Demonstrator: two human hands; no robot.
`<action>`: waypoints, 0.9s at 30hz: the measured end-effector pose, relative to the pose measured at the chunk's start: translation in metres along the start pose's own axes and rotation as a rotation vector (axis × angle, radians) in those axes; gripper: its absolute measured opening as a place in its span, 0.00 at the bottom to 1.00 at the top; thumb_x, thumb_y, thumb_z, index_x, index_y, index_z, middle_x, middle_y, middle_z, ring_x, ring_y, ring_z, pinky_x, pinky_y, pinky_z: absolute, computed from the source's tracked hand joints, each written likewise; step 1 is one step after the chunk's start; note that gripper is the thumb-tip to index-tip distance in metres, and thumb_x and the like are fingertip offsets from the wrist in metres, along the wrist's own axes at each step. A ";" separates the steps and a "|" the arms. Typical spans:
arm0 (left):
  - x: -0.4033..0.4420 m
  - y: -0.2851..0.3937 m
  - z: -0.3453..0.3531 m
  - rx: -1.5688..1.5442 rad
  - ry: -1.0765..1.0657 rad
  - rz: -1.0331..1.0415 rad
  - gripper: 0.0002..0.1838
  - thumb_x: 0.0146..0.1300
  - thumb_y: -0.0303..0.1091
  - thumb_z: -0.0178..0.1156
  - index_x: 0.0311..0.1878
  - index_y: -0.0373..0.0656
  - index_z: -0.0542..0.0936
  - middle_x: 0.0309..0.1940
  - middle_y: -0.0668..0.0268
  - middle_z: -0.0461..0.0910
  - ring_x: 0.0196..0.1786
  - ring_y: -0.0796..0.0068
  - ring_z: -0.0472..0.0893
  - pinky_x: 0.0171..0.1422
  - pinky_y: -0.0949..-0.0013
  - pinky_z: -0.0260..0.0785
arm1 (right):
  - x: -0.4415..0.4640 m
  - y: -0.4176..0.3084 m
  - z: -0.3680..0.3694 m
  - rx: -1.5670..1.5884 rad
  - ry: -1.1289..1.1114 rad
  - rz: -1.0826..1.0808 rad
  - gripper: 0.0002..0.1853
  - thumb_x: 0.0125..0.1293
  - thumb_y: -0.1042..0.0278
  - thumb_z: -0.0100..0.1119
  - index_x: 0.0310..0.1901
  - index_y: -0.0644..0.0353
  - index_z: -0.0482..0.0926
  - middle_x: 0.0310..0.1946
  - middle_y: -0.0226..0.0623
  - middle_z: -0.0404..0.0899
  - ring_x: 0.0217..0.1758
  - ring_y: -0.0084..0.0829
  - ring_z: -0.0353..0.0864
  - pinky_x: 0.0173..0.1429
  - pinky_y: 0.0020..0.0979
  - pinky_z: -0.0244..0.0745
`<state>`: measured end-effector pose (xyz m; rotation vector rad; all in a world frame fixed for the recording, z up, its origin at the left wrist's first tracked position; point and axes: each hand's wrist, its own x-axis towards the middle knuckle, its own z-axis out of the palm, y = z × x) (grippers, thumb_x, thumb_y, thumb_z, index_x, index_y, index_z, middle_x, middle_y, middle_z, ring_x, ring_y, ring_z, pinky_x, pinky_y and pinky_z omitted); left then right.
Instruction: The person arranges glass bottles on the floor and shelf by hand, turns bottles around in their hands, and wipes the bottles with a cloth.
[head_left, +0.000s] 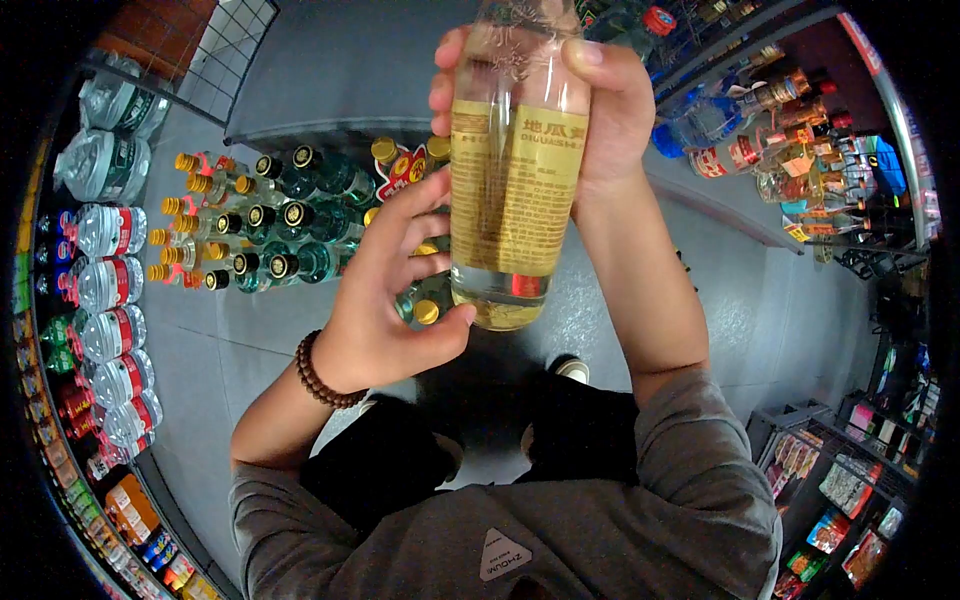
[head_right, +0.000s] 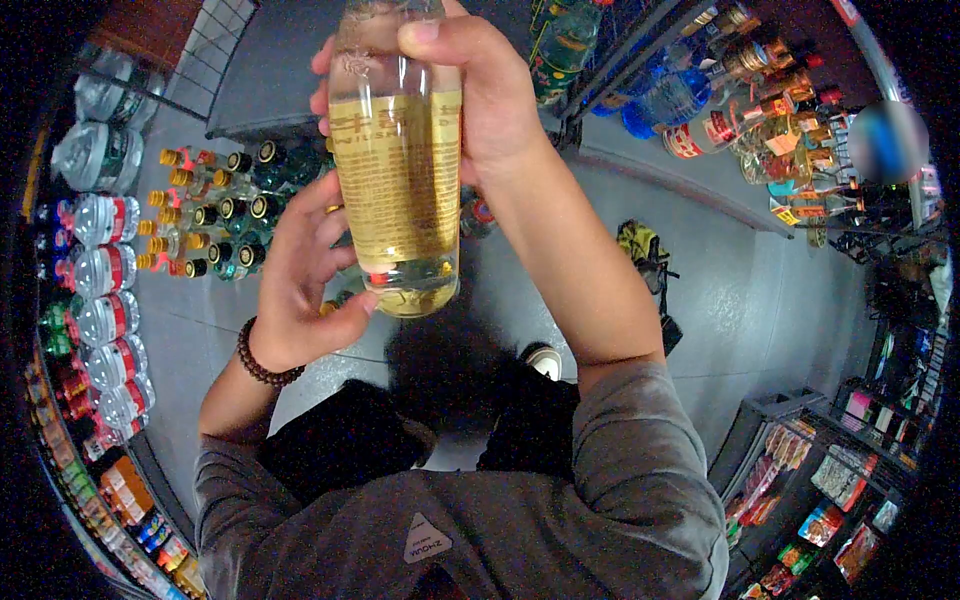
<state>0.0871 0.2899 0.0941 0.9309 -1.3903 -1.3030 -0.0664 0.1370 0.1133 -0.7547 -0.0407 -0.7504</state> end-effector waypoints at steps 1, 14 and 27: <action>0.001 0.000 -0.001 -0.005 -0.003 -0.007 0.48 0.44 0.17 0.63 0.70 0.43 0.51 0.67 0.61 0.55 0.60 0.66 0.67 0.57 0.63 0.68 | -0.001 0.000 -0.003 -0.130 0.052 0.059 0.41 0.53 0.44 0.50 0.62 0.68 0.61 0.50 0.54 0.71 0.47 0.46 0.78 0.52 0.46 0.76; 0.002 -0.006 -0.002 -0.078 0.005 -0.043 0.47 0.47 0.15 0.59 0.71 0.43 0.49 0.70 0.59 0.52 0.64 0.63 0.65 0.60 0.62 0.66 | 0.001 0.006 0.003 -0.233 0.188 -0.052 0.37 0.52 0.45 0.51 0.53 0.73 0.67 0.48 0.53 0.74 0.47 0.44 0.79 0.50 0.43 0.78; 0.004 -0.003 -0.001 -0.104 0.027 -0.078 0.48 0.47 0.15 0.60 0.71 0.38 0.46 0.67 0.59 0.55 0.66 0.63 0.64 0.60 0.63 0.66 | 0.006 0.004 0.010 -0.011 0.181 -0.069 0.30 0.52 0.67 0.58 0.58 0.60 0.63 0.40 0.51 0.76 0.41 0.46 0.80 0.47 0.45 0.78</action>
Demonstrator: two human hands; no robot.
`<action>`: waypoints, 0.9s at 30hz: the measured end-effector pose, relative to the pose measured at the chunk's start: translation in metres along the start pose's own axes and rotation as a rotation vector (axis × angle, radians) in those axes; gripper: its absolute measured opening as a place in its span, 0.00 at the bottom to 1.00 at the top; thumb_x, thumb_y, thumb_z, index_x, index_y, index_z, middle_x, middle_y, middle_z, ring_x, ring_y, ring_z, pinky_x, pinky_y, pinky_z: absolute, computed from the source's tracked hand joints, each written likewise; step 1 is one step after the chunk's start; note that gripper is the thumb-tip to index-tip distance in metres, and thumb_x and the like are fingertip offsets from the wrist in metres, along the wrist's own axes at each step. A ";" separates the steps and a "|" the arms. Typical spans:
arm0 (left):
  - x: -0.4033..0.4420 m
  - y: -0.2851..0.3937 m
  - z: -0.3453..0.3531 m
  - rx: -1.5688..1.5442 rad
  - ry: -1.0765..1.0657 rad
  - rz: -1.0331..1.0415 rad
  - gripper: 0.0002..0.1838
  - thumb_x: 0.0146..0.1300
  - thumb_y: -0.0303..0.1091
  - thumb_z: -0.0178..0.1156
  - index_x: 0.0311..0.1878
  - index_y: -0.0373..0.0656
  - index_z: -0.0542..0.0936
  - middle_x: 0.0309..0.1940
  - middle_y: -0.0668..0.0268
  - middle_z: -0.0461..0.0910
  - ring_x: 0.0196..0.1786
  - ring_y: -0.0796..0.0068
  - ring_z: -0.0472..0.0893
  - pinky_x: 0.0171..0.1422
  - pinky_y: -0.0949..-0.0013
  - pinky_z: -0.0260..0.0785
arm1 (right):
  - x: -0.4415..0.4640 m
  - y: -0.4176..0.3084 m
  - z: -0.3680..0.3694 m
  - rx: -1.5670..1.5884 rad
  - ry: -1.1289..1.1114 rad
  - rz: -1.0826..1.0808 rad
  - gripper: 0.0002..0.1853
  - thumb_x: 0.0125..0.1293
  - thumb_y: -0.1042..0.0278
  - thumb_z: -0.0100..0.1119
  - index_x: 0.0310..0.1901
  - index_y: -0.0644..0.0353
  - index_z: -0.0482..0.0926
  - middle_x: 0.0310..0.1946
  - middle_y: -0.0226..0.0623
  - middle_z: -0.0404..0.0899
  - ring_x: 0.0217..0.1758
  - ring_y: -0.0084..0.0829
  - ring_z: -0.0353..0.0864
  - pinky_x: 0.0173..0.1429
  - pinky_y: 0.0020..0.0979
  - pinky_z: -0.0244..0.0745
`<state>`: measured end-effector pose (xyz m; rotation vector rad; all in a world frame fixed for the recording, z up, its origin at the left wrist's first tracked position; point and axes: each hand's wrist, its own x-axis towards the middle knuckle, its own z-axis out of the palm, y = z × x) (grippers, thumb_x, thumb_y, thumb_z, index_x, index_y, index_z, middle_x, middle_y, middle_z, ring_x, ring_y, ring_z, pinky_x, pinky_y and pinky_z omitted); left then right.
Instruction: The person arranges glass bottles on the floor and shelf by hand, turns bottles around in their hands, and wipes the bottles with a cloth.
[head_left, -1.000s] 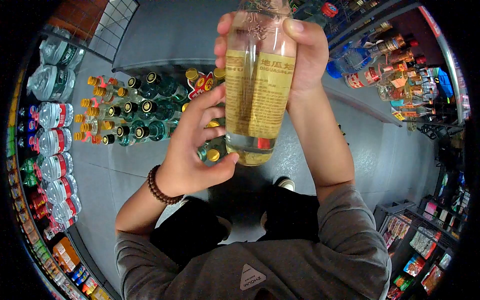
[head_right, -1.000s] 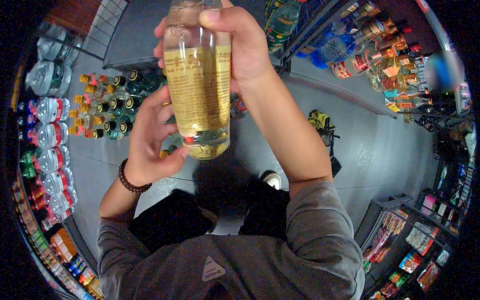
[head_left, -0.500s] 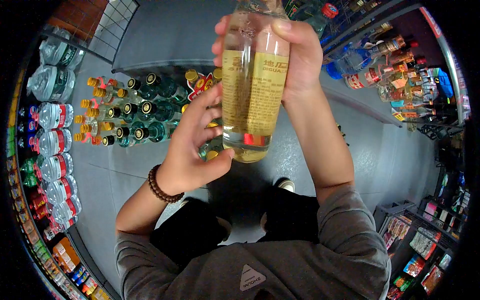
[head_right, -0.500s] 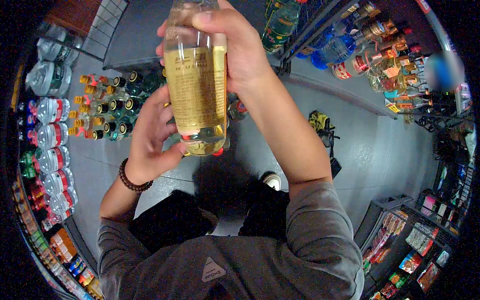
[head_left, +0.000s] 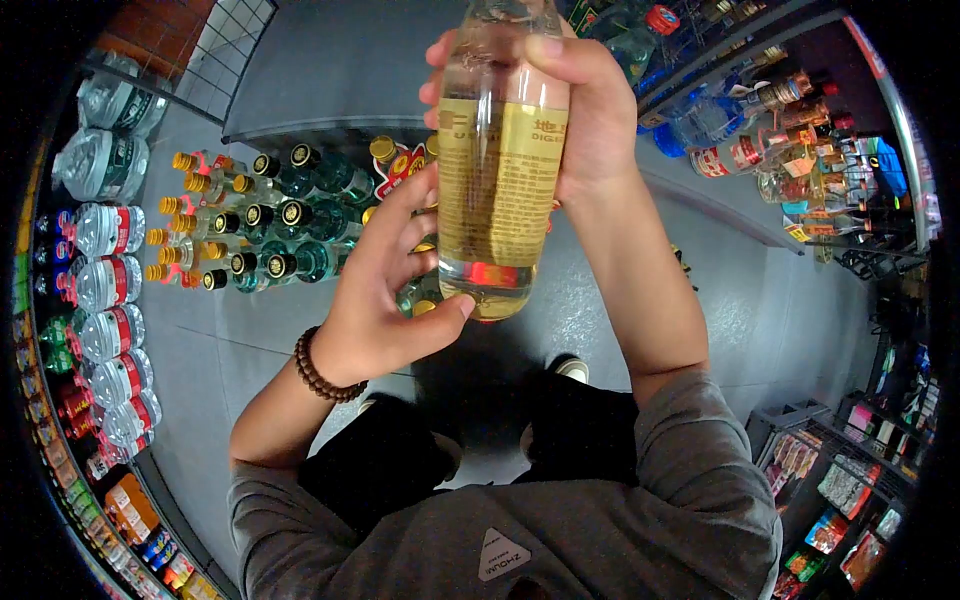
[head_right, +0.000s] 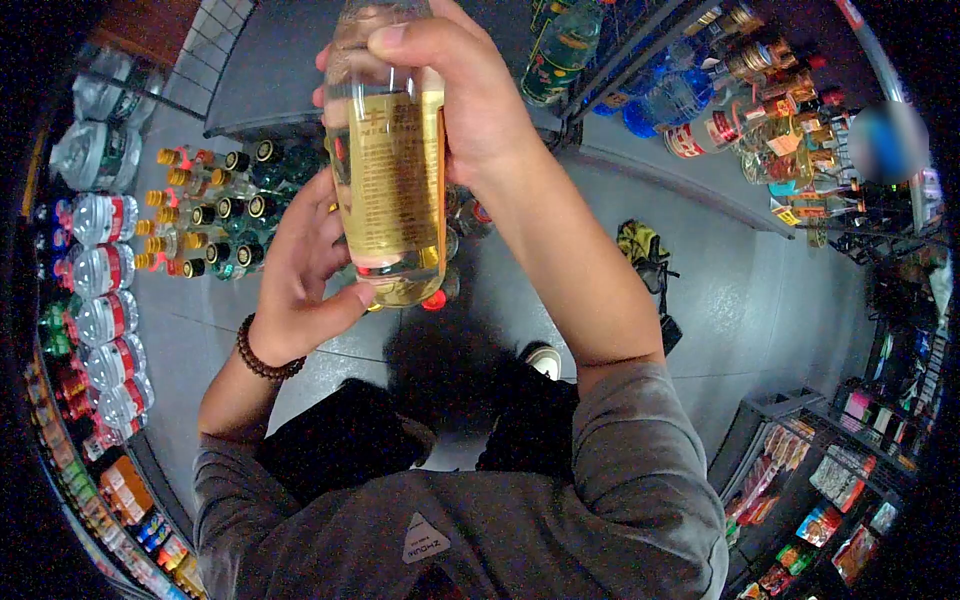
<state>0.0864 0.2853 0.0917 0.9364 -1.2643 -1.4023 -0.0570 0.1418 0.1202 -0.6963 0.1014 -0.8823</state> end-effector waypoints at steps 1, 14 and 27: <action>0.000 -0.001 -0.001 0.010 -0.007 -0.007 0.49 0.47 0.15 0.61 0.71 0.38 0.46 0.67 0.59 0.56 0.66 0.63 0.63 0.60 0.63 0.66 | 0.000 0.000 0.000 -0.033 0.018 0.002 0.29 0.52 0.67 0.58 0.57 0.60 0.64 0.40 0.50 0.76 0.41 0.45 0.80 0.46 0.44 0.78; 0.001 -0.001 -0.001 -0.003 -0.002 0.022 0.49 0.46 0.16 0.62 0.71 0.39 0.48 0.67 0.59 0.55 0.65 0.63 0.64 0.60 0.62 0.66 | -0.001 0.008 -0.008 -0.284 0.095 -0.011 0.37 0.51 0.45 0.50 0.52 0.73 0.68 0.48 0.53 0.74 0.47 0.45 0.79 0.50 0.44 0.78; 0.000 0.006 0.001 0.104 -0.022 0.039 0.48 0.44 0.18 0.64 0.71 0.41 0.52 0.63 0.61 0.59 0.61 0.66 0.67 0.60 0.62 0.66 | 0.002 0.008 -0.018 0.175 -0.101 -0.003 0.38 0.47 0.54 0.57 0.61 0.60 0.62 0.42 0.54 0.75 0.41 0.51 0.79 0.46 0.48 0.77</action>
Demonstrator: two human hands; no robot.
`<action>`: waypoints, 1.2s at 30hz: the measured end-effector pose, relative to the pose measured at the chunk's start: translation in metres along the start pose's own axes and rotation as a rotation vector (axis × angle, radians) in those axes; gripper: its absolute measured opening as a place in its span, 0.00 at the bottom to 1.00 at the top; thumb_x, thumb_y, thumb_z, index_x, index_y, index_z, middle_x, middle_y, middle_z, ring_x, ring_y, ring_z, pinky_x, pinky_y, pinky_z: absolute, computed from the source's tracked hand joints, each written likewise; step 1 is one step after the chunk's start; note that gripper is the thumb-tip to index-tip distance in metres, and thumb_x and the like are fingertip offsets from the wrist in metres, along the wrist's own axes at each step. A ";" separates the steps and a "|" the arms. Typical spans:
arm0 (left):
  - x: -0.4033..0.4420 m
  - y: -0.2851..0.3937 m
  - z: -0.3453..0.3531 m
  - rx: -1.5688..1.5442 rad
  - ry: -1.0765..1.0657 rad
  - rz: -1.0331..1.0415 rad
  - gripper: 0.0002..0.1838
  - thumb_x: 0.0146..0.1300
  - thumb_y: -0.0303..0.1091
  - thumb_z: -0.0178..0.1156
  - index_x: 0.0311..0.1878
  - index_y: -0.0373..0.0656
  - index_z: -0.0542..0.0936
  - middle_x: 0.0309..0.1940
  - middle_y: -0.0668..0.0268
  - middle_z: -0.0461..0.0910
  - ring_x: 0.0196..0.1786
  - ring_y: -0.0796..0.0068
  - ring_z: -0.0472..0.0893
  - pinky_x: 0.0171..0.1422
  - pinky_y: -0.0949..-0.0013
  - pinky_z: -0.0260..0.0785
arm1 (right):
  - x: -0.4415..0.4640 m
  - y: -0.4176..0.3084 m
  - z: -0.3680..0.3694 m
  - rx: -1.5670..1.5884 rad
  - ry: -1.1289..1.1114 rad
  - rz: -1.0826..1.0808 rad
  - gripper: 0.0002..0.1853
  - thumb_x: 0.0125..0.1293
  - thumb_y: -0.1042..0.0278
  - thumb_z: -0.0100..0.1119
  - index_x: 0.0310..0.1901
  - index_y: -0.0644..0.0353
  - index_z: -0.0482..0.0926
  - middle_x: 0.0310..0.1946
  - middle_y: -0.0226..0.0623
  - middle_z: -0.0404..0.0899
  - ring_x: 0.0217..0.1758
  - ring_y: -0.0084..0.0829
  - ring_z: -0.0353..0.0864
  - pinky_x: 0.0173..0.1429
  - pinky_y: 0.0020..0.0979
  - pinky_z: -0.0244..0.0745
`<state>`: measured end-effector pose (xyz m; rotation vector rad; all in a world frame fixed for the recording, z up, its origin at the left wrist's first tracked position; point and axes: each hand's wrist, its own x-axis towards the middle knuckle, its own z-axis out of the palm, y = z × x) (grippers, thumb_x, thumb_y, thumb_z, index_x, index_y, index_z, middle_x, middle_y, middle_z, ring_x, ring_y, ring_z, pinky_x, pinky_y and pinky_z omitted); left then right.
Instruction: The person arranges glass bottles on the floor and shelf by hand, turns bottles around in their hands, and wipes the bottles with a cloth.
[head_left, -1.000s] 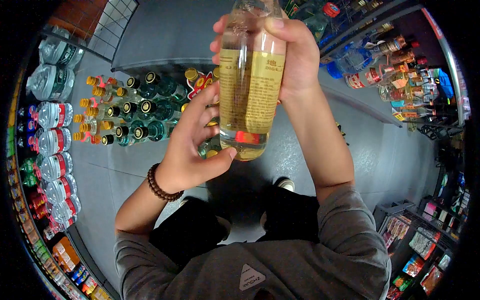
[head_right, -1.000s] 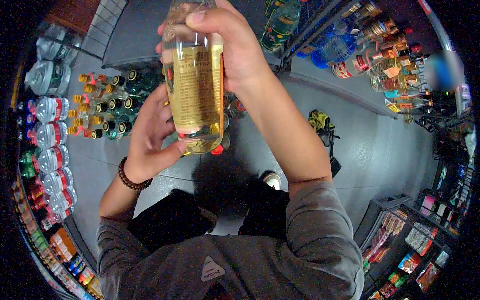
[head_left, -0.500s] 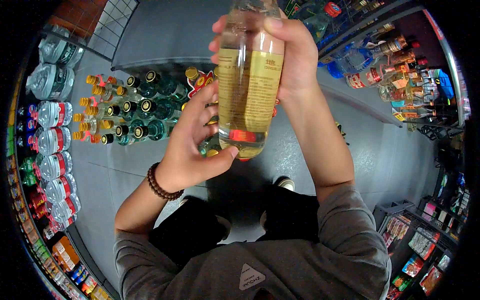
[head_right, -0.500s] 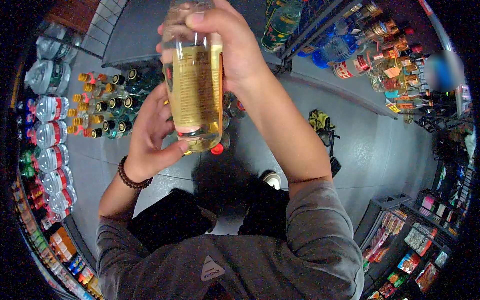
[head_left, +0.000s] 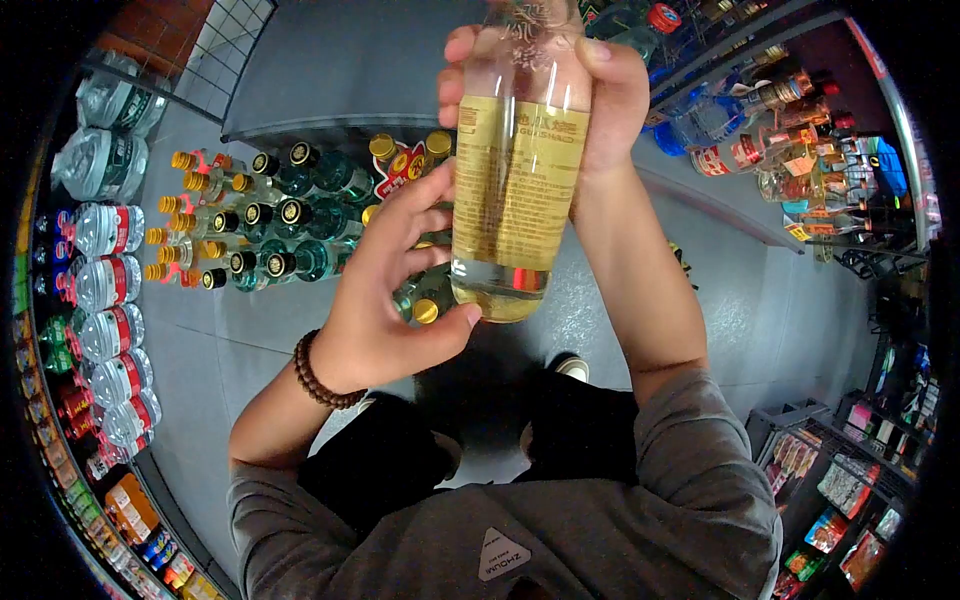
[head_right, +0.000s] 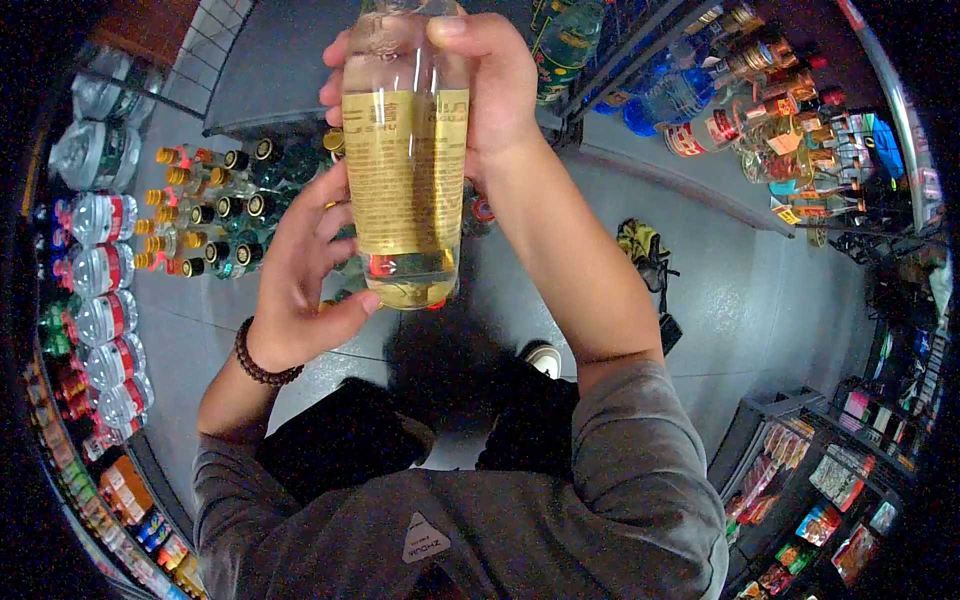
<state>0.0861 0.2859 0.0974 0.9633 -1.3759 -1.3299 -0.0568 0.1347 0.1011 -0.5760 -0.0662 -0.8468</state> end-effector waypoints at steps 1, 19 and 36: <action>0.000 0.001 0.000 0.014 0.007 -0.015 0.48 0.44 0.19 0.64 0.70 0.42 0.53 0.62 0.61 0.59 0.61 0.66 0.67 0.60 0.62 0.66 | 0.000 0.001 -0.001 0.039 -0.006 0.009 0.40 0.46 0.52 0.56 0.62 0.60 0.61 0.43 0.55 0.75 0.41 0.52 0.78 0.46 0.49 0.77; 0.002 0.012 0.004 0.081 -0.054 0.042 0.46 0.42 0.19 0.64 0.69 0.42 0.58 0.60 0.61 0.59 0.58 0.70 0.68 0.56 0.66 0.70 | 0.007 0.004 -0.013 0.363 -0.361 0.018 0.40 0.52 0.53 0.56 0.66 0.60 0.57 0.48 0.58 0.72 0.46 0.53 0.76 0.50 0.50 0.75; 0.005 0.015 0.000 0.144 -0.113 0.076 0.46 0.45 0.23 0.65 0.70 0.41 0.56 0.60 0.59 0.60 0.58 0.68 0.68 0.55 0.66 0.69 | 0.002 -0.008 -0.009 0.203 -0.383 0.000 0.38 0.53 0.50 0.56 0.62 0.65 0.60 0.47 0.54 0.72 0.46 0.48 0.76 0.50 0.44 0.73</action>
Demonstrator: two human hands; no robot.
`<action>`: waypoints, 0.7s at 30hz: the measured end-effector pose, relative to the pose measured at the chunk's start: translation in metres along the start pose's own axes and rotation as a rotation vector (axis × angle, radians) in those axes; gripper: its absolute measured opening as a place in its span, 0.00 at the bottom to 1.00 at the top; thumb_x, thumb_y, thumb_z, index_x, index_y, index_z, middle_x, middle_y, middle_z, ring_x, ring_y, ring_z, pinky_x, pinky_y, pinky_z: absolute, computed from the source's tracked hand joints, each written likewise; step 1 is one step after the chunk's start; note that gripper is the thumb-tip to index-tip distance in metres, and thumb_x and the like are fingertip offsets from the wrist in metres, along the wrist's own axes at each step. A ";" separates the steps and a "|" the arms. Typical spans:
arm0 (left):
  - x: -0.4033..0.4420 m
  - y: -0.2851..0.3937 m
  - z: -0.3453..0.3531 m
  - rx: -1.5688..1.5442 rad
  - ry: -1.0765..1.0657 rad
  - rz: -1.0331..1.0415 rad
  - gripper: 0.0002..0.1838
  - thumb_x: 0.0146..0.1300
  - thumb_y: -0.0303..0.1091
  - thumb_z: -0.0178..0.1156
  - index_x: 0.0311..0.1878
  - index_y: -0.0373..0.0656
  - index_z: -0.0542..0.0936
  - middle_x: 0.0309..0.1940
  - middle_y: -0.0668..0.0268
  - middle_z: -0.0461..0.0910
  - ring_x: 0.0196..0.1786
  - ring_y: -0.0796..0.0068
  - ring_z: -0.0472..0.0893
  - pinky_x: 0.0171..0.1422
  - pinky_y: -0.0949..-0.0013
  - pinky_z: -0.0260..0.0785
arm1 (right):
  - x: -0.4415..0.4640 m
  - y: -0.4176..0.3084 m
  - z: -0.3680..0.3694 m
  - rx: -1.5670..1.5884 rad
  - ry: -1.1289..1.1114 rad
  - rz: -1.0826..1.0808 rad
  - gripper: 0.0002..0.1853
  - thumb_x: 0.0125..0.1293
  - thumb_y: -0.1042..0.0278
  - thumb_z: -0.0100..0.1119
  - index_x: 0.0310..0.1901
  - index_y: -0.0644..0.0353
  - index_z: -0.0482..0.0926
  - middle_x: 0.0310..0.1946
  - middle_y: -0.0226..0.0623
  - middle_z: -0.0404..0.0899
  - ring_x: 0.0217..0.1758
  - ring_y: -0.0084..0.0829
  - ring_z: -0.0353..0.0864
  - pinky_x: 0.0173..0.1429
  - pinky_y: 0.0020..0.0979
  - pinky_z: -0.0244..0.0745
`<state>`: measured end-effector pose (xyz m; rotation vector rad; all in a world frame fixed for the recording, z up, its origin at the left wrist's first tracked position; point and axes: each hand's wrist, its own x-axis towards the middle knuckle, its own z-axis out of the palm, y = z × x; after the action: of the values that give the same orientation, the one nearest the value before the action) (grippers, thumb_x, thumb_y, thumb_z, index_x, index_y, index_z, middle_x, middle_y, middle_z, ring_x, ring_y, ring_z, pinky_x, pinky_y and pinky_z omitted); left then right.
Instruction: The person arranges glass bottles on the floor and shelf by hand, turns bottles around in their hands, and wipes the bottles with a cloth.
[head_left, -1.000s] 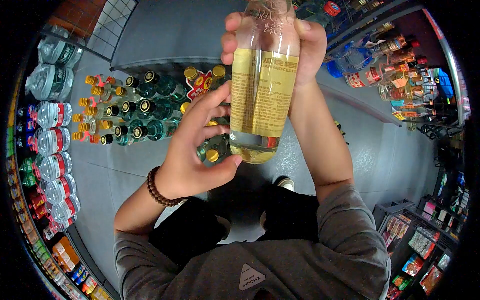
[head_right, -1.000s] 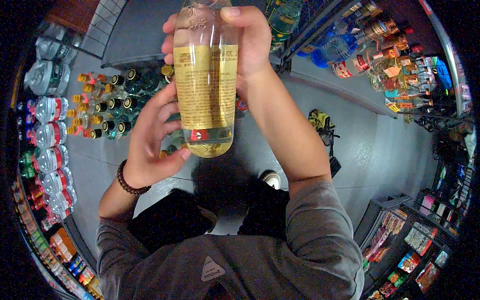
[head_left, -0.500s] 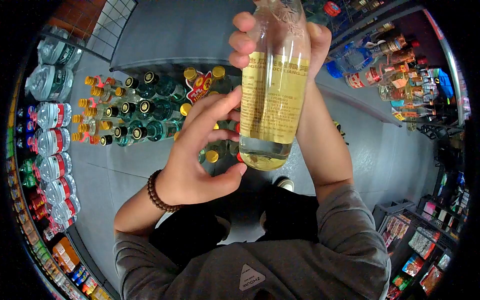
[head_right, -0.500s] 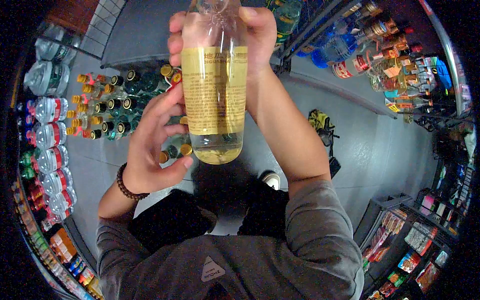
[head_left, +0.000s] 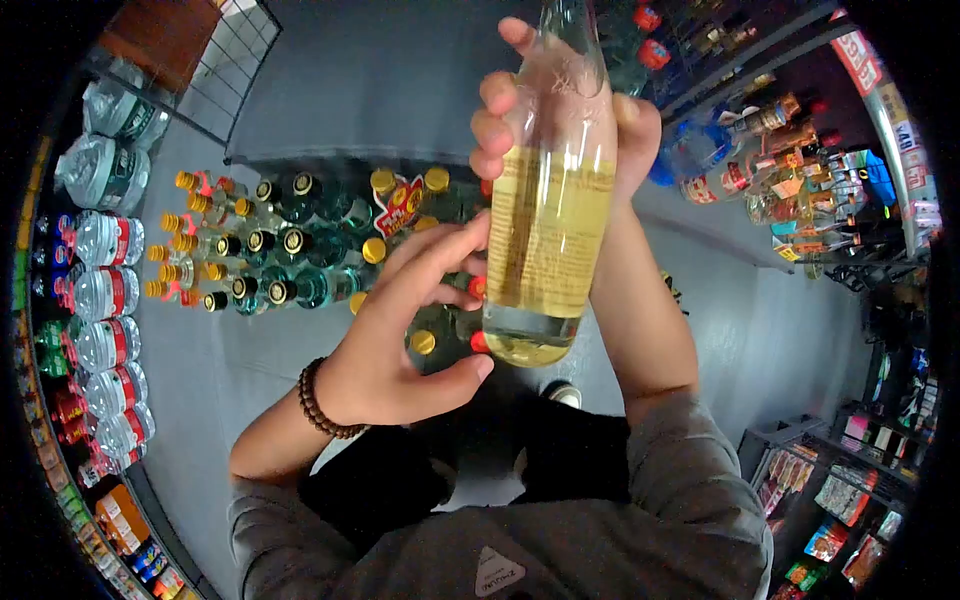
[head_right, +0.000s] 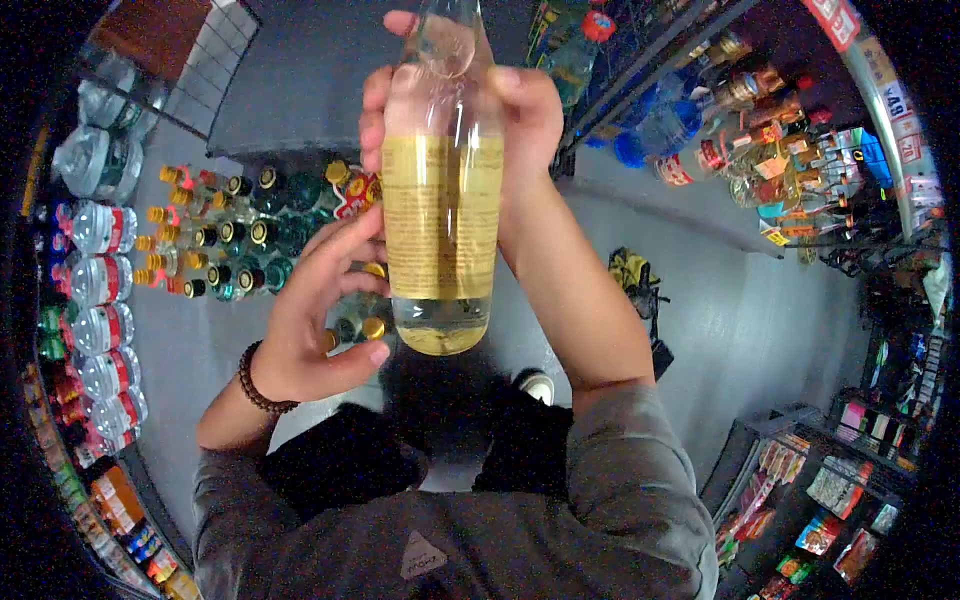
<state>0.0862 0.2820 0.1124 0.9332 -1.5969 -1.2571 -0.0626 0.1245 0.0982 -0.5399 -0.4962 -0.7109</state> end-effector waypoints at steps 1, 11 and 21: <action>0.002 -0.001 -0.002 -0.022 -0.007 -0.013 0.45 0.46 0.24 0.65 0.70 0.40 0.56 0.61 0.58 0.60 0.58 0.68 0.68 0.56 0.66 0.69 | 0.000 -0.003 0.005 -0.146 0.106 -0.027 0.40 0.51 0.48 0.53 0.61 0.69 0.60 0.46 0.54 0.73 0.45 0.49 0.79 0.48 0.44 0.77; 0.038 0.002 -0.023 0.163 0.167 -0.098 0.37 0.56 0.30 0.63 0.68 0.42 0.59 0.60 0.59 0.66 0.60 0.68 0.69 0.57 0.67 0.67 | 0.031 -0.025 0.036 -1.069 0.531 -0.169 0.26 0.54 0.74 0.60 0.56 0.66 0.66 0.40 0.44 0.77 0.41 0.36 0.80 0.47 0.37 0.77; 0.081 -0.015 -0.036 0.052 0.181 -0.108 0.34 0.59 0.24 0.58 0.68 0.41 0.58 0.61 0.58 0.66 0.59 0.68 0.70 0.60 0.66 0.66 | 0.045 -0.034 -0.002 -1.557 0.618 -0.244 0.27 0.49 0.73 0.71 0.49 0.62 0.68 0.38 0.35 0.77 0.41 0.23 0.78 0.48 0.27 0.74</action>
<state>0.0937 0.1924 0.1159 1.1463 -1.4594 -1.1728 -0.0568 0.0810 0.1329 -1.6318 0.7183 -1.3827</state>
